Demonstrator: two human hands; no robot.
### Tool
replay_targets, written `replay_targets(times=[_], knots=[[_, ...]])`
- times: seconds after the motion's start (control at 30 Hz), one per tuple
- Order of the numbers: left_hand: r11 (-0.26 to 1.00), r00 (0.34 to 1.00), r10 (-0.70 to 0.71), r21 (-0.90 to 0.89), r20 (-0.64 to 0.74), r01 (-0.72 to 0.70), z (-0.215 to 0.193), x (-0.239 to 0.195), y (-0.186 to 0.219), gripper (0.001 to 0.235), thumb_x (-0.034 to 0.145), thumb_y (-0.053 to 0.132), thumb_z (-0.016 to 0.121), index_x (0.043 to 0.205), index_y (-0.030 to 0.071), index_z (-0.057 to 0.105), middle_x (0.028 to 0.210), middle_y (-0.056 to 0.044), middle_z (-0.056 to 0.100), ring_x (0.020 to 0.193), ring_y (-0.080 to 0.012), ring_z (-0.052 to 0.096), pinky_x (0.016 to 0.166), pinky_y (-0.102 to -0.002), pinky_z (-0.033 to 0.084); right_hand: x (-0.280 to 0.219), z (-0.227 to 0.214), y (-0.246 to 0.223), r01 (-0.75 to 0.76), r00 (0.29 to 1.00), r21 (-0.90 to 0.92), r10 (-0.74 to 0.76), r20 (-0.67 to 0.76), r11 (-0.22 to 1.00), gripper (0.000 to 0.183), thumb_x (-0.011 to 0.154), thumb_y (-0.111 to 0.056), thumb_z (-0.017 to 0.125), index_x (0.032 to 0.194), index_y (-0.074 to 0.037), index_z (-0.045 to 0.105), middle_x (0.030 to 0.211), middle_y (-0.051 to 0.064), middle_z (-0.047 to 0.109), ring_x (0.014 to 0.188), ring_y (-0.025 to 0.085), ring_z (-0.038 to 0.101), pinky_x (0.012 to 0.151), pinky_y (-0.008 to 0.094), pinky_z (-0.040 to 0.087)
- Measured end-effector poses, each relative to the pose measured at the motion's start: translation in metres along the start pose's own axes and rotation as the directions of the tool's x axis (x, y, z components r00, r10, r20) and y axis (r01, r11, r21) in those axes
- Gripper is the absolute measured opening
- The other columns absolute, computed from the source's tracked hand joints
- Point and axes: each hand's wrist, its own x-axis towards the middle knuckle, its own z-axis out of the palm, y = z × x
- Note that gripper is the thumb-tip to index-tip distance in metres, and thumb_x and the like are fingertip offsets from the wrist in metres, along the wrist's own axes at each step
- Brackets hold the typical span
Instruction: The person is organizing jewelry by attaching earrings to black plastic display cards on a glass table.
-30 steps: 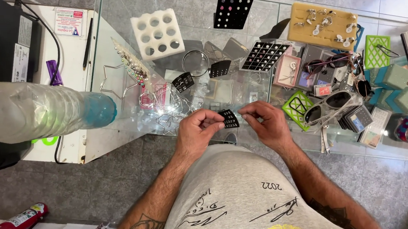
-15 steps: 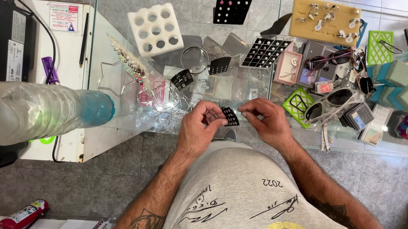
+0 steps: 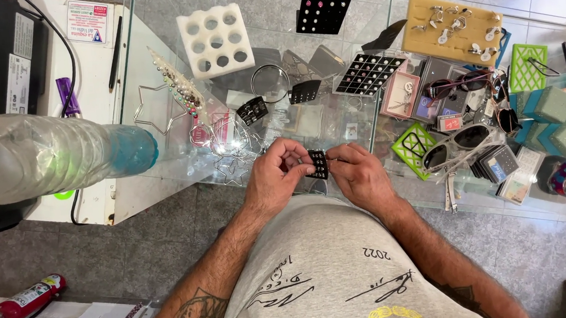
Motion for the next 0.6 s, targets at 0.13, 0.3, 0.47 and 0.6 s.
replay_targets(times=[0.13, 0.3, 0.47, 0.6], knots=[[1.000, 1.000, -0.002, -0.011, 0.005, 0.002, 0.001, 0.002, -0.004, 0.027, 0.091, 0.012, 0.094, 0.110, 0.012, 0.075, 0.085, -0.004, 0.082, 0.068, -0.0126, 0.064, 0.069, -0.028, 0.055, 0.005, 0.000, -0.001, 0.016, 1.000, -0.012, -0.016, -0.003, 1.000, 0.021, 0.106, -0.005, 0.068, 0.086, -0.008, 0.074, 0.104, 0.007, 0.075, 0.078, 0.032, 0.069, 0.071, 0.041, 0.063], [1.000, 1.000, -0.014, 0.013, -0.001, 0.014, 0.000, 0.004, -0.012, 0.026, 0.090, 0.013, 0.094, 0.110, 0.012, 0.076, 0.086, -0.003, 0.082, 0.068, -0.0128, 0.064, 0.068, -0.029, 0.055, 0.011, -0.003, -0.003, 0.047, 0.999, -0.021, -0.047, -0.007, 0.999, 0.024, 0.106, -0.005, 0.067, 0.082, -0.009, 0.071, 0.101, 0.006, 0.074, 0.075, 0.033, 0.068, 0.068, 0.041, 0.062], [0.998, 1.000, -0.001, 0.066, -0.024, 0.002, 0.001, 0.009, -0.016, 0.027, 0.088, 0.019, 0.097, 0.108, 0.014, 0.080, 0.088, -0.003, 0.080, 0.067, -0.0138, 0.065, 0.067, -0.030, 0.056, 0.011, -0.003, -0.004, 0.048, 0.999, -0.033, -0.048, -0.007, 0.998, 0.024, 0.105, -0.004, 0.067, 0.081, -0.008, 0.070, 0.101, 0.006, 0.073, 0.075, 0.031, 0.067, 0.068, 0.040, 0.061], [0.995, 1.000, 0.004, 0.096, -0.030, -0.001, 0.001, 0.013, -0.014, 0.031, 0.085, 0.023, 0.100, 0.110, 0.016, 0.082, 0.098, -0.003, 0.077, 0.070, -0.0135, 0.067, 0.068, -0.029, 0.058, 0.011, -0.004, -0.005, 0.024, 1.000, -0.038, -0.024, -0.004, 0.999, 0.025, 0.104, -0.002, 0.067, 0.080, -0.007, 0.068, 0.102, 0.006, 0.074, 0.075, 0.031, 0.066, 0.068, 0.040, 0.060]])
